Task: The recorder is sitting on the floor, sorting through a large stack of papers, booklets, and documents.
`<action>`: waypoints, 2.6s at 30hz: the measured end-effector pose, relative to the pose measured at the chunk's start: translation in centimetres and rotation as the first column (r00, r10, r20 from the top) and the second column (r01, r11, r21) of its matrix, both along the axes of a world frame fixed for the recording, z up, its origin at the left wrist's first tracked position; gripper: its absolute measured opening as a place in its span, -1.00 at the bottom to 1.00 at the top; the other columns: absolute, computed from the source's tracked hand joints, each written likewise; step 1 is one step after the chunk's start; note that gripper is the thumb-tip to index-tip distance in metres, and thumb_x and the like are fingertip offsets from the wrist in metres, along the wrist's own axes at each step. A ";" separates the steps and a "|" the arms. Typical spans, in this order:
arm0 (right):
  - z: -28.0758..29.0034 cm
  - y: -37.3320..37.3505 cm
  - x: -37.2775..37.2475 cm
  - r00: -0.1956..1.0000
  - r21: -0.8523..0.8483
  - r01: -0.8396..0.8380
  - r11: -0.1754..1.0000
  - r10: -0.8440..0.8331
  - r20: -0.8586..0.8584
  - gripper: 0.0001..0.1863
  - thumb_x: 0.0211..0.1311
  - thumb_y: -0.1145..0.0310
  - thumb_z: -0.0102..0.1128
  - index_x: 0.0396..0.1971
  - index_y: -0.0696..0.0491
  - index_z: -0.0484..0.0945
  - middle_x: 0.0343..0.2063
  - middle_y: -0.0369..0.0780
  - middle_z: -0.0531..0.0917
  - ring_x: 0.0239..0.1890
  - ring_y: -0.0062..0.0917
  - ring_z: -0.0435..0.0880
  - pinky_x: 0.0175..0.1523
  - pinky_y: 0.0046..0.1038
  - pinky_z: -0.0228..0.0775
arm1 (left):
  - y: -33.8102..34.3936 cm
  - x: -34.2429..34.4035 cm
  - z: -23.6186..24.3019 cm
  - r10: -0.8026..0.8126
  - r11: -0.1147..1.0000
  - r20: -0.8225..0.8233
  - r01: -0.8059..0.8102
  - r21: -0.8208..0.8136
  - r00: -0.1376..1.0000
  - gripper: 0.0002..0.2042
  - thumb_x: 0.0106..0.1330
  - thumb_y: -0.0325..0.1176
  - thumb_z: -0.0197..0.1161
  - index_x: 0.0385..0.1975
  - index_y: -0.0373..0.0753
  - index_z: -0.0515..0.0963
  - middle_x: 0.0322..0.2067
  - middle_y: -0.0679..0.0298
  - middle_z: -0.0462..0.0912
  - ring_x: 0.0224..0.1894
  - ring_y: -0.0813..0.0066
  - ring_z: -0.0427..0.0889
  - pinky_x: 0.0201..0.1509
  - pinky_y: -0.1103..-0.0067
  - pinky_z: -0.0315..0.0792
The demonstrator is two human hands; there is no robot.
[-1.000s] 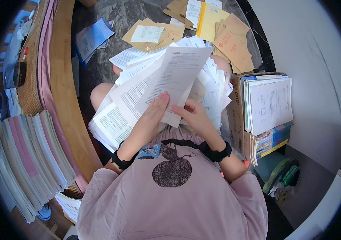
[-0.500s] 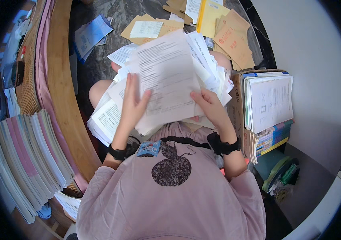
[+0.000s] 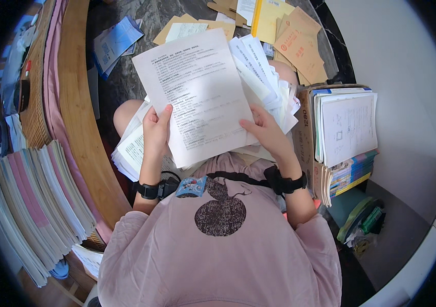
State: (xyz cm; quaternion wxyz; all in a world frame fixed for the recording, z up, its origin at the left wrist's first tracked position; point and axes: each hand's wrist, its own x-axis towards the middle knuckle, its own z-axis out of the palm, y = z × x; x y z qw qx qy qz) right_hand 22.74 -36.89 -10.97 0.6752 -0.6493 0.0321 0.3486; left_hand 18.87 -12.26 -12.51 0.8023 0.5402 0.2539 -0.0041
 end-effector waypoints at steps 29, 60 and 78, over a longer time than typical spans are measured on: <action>-2.9 -0.3 0.2 0.939 -0.181 0.324 0.928 -0.293 0.178 -0.82 0.20 0.34 0.01 -0.38 0.16 0.39 -0.55 -0.34 0.53 -0.56 -0.74 0.39 -0.46 -0.66 0.20 | -3.7 -0.7 -0.2 -0.027 0.846 0.121 -0.042 0.532 0.992 -0.77 0.25 -0.36 0.09 -0.24 -0.41 0.47 -0.43 0.22 0.59 -0.39 0.67 0.49 -0.29 0.71 0.36; 2.1 -14.4 0.0 0.047 0.132 0.986 0.100 -0.934 0.354 -0.77 0.17 0.33 0.05 -0.22 0.12 0.38 -0.33 -0.26 0.51 -0.28 -0.58 0.53 -0.17 -0.48 0.40 | -1.5 3.7 0.8 -0.122 0.960 0.144 0.080 0.268 0.982 -0.75 0.32 -0.31 -0.05 -0.18 -0.38 0.40 -0.23 0.12 0.53 -0.11 0.37 0.52 -0.14 0.55 0.44; -4.1 -24.0 -5.3 0.796 -0.819 0.566 0.095 -0.323 0.512 -0.34 -0.17 0.18 0.21 0.05 0.03 0.33 -0.10 0.16 0.39 -0.04 0.00 0.40 0.06 -0.28 0.24 | -0.4 3.1 -0.5 -0.555 0.352 -0.228 0.474 0.807 0.800 -0.65 0.23 -0.26 0.06 0.00 -0.19 0.36 0.20 -0.08 0.04 0.29 -0.05 -0.13 0.28 0.30 -0.11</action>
